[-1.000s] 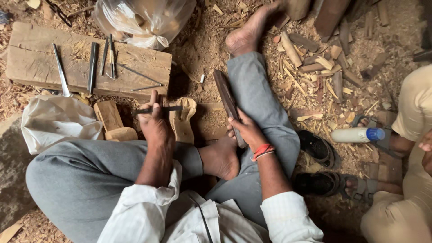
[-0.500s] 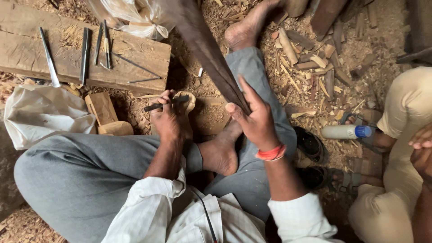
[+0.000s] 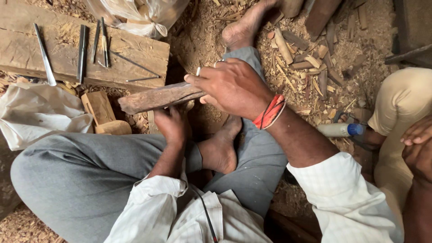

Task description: The person sits on the floor and carves a small wooden piece using a chisel and a wooden mallet. They repeatedly strike the chisel to shape the wood, occasionally adjusting the piece and the tool.

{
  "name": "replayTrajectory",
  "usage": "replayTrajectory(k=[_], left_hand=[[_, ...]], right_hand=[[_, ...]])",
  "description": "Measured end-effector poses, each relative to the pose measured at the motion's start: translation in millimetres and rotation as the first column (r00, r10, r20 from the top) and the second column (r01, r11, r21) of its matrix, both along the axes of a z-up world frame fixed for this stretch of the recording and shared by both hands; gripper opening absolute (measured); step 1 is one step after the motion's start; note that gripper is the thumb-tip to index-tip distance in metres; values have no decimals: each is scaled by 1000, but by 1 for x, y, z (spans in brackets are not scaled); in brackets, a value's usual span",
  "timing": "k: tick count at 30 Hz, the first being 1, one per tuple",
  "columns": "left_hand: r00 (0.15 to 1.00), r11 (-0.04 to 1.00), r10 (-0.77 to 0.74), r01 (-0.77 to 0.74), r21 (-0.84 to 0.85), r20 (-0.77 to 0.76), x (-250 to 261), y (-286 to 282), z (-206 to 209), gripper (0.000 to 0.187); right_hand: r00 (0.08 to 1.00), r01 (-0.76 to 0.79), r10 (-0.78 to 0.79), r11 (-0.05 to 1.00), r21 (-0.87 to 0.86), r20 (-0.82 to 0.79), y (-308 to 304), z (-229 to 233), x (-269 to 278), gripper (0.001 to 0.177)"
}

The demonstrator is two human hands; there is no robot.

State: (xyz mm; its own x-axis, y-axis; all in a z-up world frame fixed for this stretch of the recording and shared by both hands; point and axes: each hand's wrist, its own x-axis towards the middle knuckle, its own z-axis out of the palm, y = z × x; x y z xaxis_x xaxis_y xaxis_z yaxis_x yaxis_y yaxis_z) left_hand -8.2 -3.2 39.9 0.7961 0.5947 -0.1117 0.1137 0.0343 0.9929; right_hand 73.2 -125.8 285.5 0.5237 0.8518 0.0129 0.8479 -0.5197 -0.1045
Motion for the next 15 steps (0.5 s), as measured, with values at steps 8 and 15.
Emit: replayTrajectory(k=[8,15], left_hand=[[1000,1000,1,-1,-12,30,-3,0,-5,20],[997,949,62,-44,-313,50,-7,-3,-9,17]], right_hand=[[1000,-12,10,996,90,23,6,-1,0,61],[1000,-9,8,998,65,5,6,6,2,59]])
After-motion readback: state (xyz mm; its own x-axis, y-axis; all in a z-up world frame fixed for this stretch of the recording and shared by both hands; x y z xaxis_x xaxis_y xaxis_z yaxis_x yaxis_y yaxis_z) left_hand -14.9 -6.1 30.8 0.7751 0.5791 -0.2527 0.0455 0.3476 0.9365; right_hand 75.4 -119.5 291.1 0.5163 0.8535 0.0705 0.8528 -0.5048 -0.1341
